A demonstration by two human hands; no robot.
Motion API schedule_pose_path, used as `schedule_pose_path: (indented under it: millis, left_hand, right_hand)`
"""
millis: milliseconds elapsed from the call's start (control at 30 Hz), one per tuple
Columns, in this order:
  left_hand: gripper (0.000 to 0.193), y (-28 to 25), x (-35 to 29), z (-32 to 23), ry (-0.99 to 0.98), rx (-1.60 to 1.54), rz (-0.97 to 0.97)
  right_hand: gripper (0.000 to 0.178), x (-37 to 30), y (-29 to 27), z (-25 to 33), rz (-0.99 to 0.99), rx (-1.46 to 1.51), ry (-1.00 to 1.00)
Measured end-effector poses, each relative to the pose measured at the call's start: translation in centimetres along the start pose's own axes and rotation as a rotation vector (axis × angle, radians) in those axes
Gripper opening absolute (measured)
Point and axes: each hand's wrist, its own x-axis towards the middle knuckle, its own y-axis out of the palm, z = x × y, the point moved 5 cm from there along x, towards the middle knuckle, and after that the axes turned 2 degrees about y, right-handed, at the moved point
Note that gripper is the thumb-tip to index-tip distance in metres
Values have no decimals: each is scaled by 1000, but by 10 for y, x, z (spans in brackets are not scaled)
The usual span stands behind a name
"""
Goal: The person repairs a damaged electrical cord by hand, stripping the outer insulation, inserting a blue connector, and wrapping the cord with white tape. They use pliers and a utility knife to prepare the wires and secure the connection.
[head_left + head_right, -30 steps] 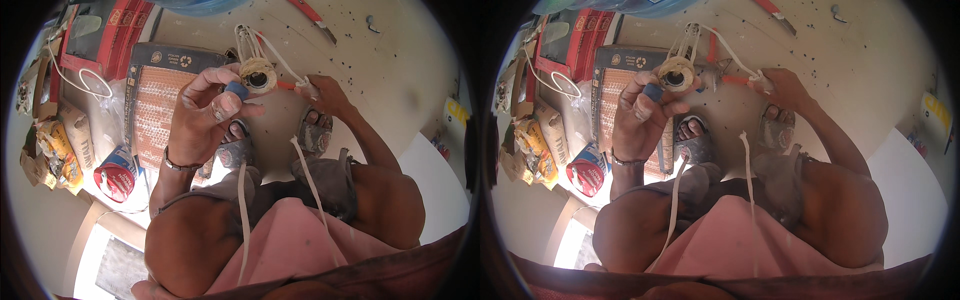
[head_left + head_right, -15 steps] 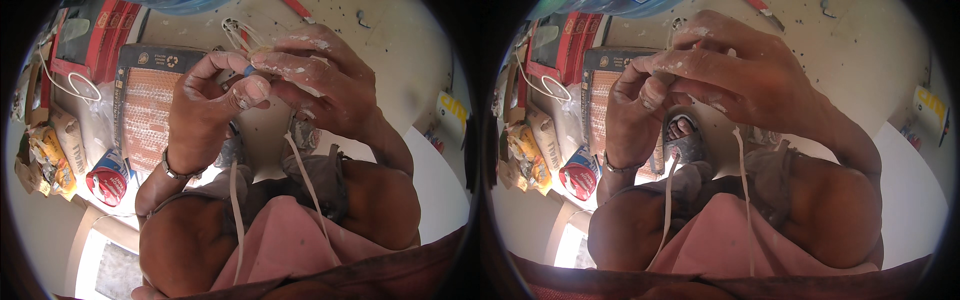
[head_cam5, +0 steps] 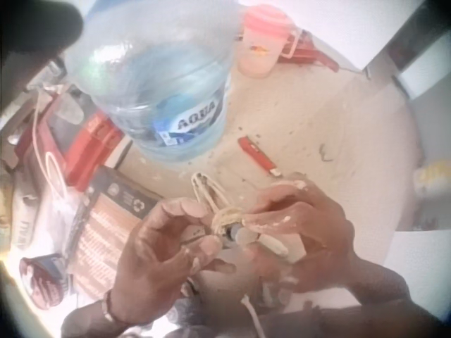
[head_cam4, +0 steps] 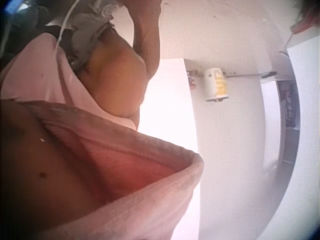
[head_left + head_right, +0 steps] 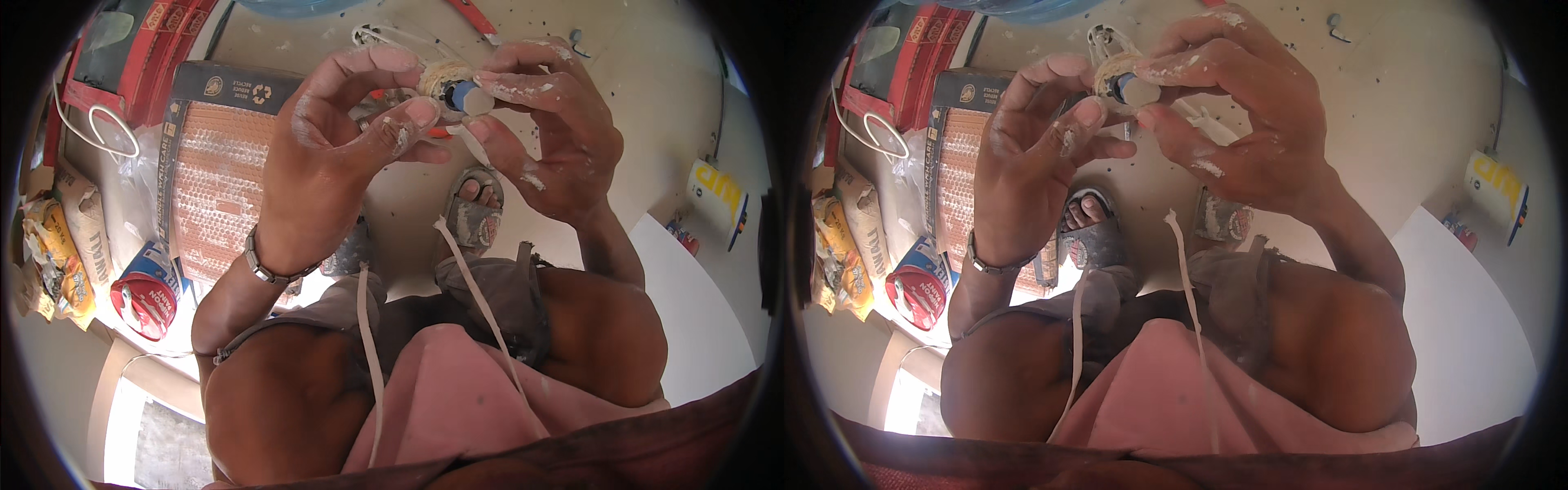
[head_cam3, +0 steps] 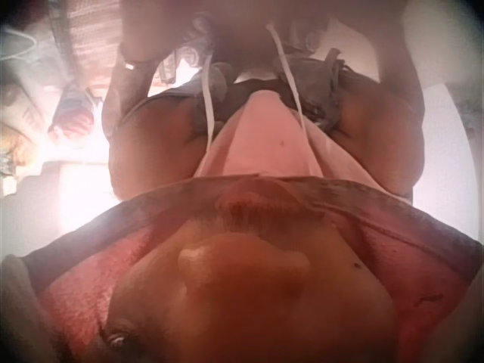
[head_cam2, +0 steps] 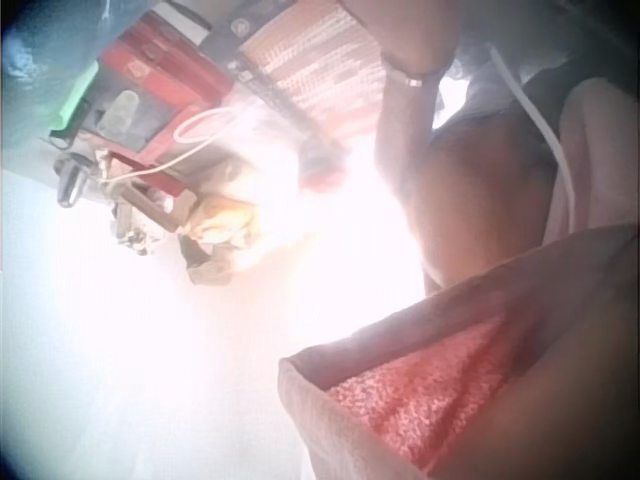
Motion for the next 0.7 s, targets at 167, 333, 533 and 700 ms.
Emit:
schedule_pose_path:
  millis: [167,333,533,700]
  left_hand:
    - [38,2,5,0,15,-14,68]
    - [36,5,9,5,106,21,88]
    - [36,5,16,-2,132,130,77]
    - [36,2,16,-1,97,163,64]
  right_hand:
    - [35,-4,-7,-2,38,-142,-88]
    - [34,-10,-10,6,-9,-238,14]
    - [29,5,-12,23,-25,-317,63]
    - [29,28,-17,45,251,-574,39]
